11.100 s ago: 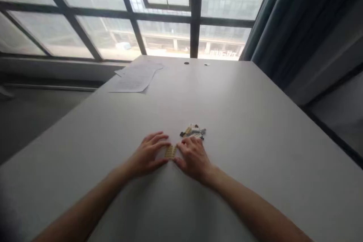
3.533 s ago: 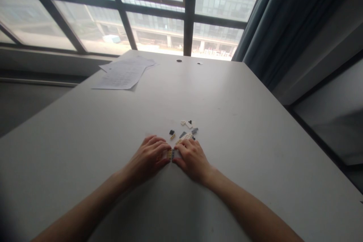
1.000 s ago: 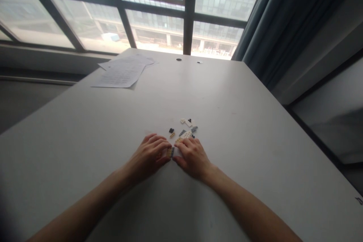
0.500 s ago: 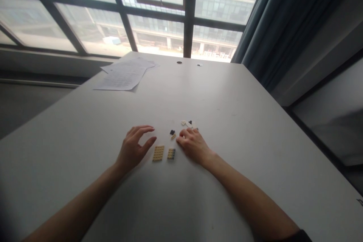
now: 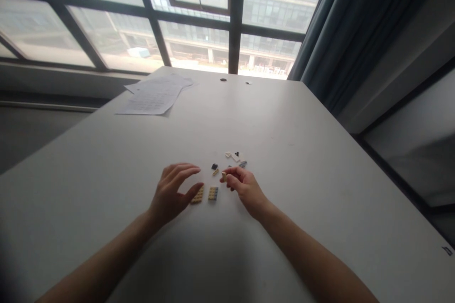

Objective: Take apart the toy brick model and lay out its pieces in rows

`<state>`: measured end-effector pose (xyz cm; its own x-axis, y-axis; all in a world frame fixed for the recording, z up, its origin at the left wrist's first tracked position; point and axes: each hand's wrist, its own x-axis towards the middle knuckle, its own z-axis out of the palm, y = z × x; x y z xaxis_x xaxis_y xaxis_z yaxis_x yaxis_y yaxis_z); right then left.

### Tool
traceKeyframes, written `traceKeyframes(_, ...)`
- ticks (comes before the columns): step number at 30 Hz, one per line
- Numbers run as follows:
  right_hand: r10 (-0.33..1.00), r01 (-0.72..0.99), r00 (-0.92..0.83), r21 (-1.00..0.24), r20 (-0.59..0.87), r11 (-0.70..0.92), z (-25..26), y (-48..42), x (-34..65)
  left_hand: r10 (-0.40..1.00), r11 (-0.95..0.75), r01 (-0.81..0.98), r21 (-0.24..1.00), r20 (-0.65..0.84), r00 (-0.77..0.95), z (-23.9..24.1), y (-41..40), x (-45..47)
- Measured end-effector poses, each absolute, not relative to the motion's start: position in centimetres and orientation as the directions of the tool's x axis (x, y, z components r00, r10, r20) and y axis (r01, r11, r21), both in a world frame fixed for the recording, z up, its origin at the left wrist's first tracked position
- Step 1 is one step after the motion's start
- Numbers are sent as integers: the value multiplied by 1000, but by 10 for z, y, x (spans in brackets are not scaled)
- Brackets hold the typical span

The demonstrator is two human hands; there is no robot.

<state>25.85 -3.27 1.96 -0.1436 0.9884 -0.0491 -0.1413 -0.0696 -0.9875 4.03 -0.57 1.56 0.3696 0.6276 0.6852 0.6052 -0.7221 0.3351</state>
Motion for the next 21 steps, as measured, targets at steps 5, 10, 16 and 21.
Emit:
traceKeyframes(5, 939, -540, -250, -772, -235, -336, 31, -48, 243, 570, -793, 516, 323, 692, 443, 27, -24, 57)
traceKeyframes(10, 949, -504, -260, -814, -177, -289, 32, -58, 235, 564, -803, 493, 335, 694, 448, 34, -32, 64)
traceKeyframes(16, 988, -362, -123, -922, -96, -135, 30, -65, 228, 542, -821, 483, 304, 679, 495, 34, -34, 63)
traceKeyframes(21, 996, -374, -7, -923, -93, -89, 31, -64, 223, 545, -818, 487, 304, 681, 490, 36, -33, 62)
